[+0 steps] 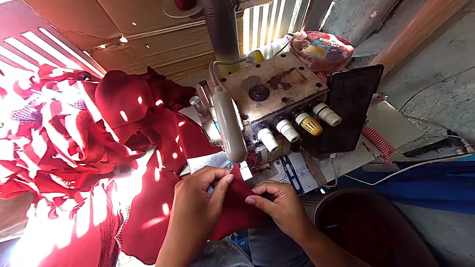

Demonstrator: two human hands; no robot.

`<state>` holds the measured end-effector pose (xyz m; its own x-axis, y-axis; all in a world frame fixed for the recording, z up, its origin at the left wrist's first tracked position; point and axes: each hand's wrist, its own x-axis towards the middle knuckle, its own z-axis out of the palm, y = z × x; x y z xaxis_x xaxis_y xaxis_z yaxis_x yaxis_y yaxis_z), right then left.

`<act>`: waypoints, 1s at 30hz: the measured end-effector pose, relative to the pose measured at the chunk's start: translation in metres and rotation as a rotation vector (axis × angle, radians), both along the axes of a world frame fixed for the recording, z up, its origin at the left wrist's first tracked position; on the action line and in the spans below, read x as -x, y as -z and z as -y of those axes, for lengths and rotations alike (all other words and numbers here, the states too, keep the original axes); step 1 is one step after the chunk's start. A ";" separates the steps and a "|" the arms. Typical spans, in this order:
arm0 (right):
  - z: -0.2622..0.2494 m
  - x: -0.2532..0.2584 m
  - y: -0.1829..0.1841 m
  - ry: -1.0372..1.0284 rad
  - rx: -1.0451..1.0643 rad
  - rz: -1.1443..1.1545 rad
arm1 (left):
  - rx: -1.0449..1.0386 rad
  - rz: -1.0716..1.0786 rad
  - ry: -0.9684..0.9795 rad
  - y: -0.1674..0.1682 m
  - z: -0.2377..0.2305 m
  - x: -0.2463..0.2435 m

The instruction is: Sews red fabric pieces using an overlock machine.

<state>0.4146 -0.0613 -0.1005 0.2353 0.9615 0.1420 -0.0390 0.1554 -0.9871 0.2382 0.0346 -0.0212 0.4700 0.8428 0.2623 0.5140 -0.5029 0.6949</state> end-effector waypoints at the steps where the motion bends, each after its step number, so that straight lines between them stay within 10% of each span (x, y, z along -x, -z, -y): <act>1: 0.001 0.000 0.001 0.001 0.001 -0.004 | 0.005 0.002 0.002 0.000 0.001 0.000; 30: 0.013 0.004 -0.009 -0.167 0.018 -0.315 | -0.400 -0.113 -0.178 0.038 0.033 -0.013</act>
